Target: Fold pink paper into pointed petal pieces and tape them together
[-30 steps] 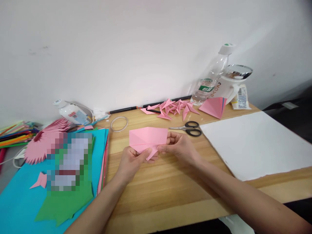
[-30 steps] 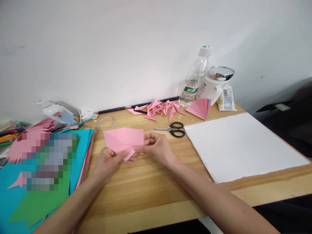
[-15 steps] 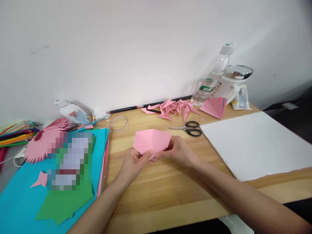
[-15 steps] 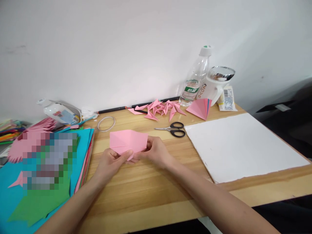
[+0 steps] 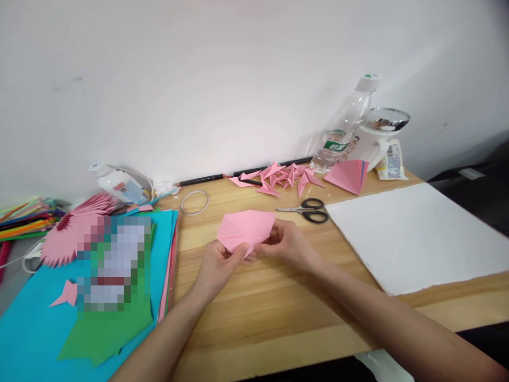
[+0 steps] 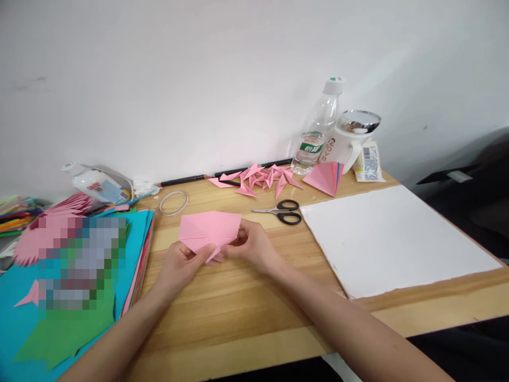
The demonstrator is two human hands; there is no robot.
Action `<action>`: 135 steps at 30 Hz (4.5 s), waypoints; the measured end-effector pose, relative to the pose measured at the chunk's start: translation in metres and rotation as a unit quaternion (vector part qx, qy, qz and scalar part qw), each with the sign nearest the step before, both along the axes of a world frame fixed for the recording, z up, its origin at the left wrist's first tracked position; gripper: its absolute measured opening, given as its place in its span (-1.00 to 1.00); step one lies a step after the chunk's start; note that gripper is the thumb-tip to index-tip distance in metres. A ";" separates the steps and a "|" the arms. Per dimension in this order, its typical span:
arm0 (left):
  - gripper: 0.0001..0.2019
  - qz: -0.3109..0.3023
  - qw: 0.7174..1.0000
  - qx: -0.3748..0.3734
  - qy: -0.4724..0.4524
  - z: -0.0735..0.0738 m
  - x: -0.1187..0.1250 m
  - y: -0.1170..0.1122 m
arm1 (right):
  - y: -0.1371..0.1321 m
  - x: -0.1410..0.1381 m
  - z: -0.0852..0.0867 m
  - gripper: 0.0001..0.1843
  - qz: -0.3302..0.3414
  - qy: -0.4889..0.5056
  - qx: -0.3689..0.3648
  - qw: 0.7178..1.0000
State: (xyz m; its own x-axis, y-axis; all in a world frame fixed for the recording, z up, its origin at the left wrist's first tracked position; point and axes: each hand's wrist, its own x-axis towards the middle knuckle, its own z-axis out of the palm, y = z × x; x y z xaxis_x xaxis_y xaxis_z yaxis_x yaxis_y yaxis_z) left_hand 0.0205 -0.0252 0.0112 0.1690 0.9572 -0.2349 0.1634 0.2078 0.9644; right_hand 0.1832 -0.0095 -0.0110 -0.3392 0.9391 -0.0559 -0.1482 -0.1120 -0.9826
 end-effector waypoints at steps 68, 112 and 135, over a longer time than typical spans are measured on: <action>-0.77 0.201 0.946 -0.031 -0.252 -0.006 0.014 -0.010 | -0.019 -0.027 -0.008 -0.77 0.087 0.219 -0.213 0.948; -0.73 0.183 0.957 -0.043 -0.223 -0.013 0.009 -0.006 | -0.015 -0.020 -0.001 -0.68 0.059 0.086 -0.178 0.978; -0.76 0.196 0.963 -0.052 -0.176 -0.018 0.010 -0.004 | -0.016 -0.022 0.000 -0.65 0.058 0.091 -0.203 0.973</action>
